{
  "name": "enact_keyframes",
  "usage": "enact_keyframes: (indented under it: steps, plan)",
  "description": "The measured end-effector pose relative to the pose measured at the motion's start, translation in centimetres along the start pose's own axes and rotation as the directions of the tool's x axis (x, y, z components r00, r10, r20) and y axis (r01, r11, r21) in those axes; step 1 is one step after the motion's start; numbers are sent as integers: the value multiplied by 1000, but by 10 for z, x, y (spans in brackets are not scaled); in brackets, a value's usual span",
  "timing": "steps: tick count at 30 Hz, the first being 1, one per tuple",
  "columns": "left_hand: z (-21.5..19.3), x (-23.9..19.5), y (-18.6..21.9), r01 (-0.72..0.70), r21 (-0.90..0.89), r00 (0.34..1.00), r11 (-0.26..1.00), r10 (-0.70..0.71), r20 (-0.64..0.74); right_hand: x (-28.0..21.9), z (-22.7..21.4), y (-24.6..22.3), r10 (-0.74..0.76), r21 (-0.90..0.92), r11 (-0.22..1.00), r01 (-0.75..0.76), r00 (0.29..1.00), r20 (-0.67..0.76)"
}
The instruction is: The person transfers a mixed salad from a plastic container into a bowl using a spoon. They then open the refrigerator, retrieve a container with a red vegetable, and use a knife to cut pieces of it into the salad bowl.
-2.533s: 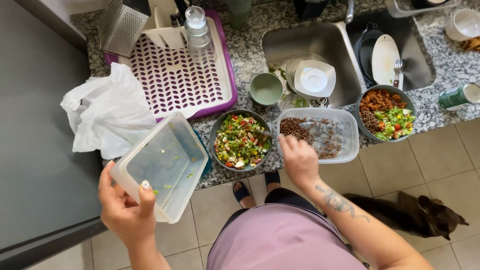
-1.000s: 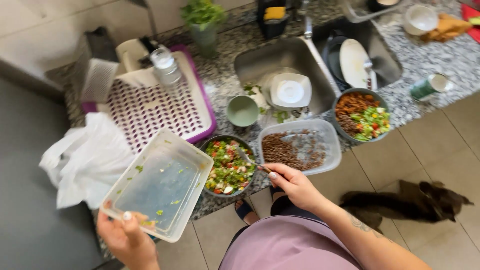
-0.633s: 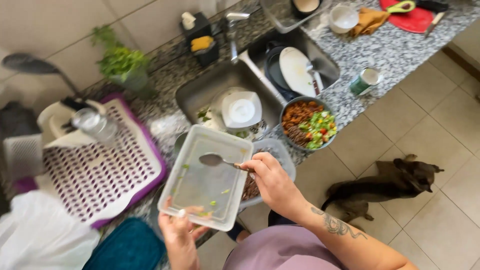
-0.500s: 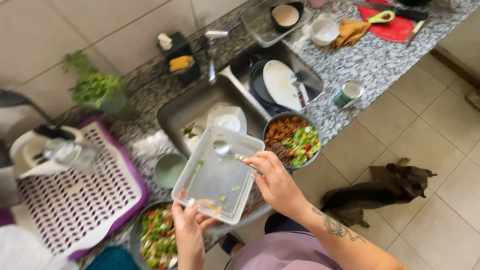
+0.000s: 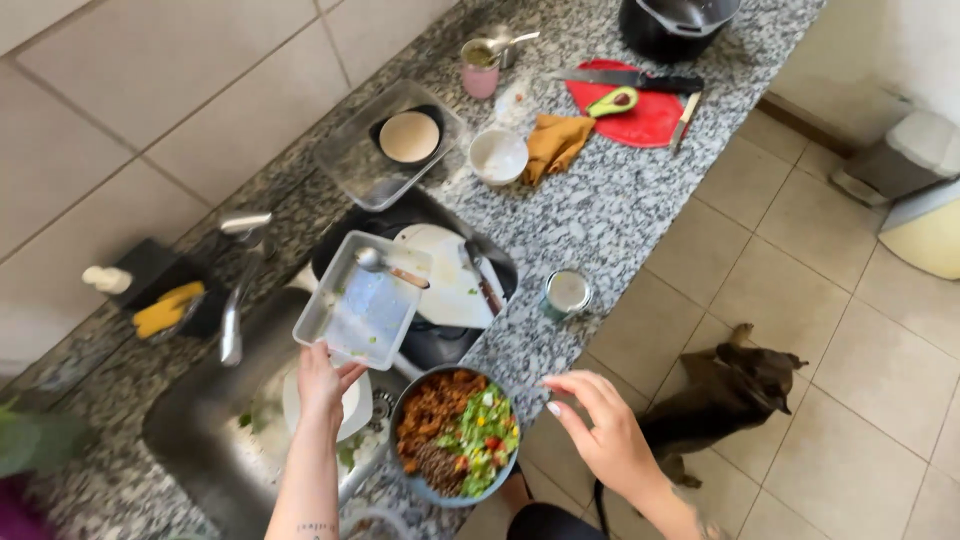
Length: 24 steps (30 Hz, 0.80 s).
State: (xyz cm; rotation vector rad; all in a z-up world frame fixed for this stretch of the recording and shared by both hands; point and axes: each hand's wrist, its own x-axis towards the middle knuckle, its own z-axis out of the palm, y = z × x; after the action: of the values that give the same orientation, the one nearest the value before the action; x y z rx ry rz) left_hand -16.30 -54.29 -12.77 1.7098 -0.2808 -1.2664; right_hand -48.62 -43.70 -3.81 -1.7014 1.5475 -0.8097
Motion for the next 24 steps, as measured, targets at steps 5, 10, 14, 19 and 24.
enact_keyframes:
  steps: [5,10,14,19,24]
  plan:
    - [36,16,5,-23,191,998,981,32,-44,-2,-21,45,290,3,957,-290,956,-46]
    - [27,61,-30,-153,378,958,913,230,-168,28,-23,95,376,-48,921,-387,913,-158]
    - [10,3,-9,-193,516,937,835,313,-155,77,-11,114,309,150,948,-282,930,-201]
    - [-9,-107,18,-112,231,993,967,114,7,116,17,138,265,303,927,-221,957,-114]
    - [-55,-156,-23,-55,122,998,991,59,-33,115,23,130,56,168,985,-25,981,-185]
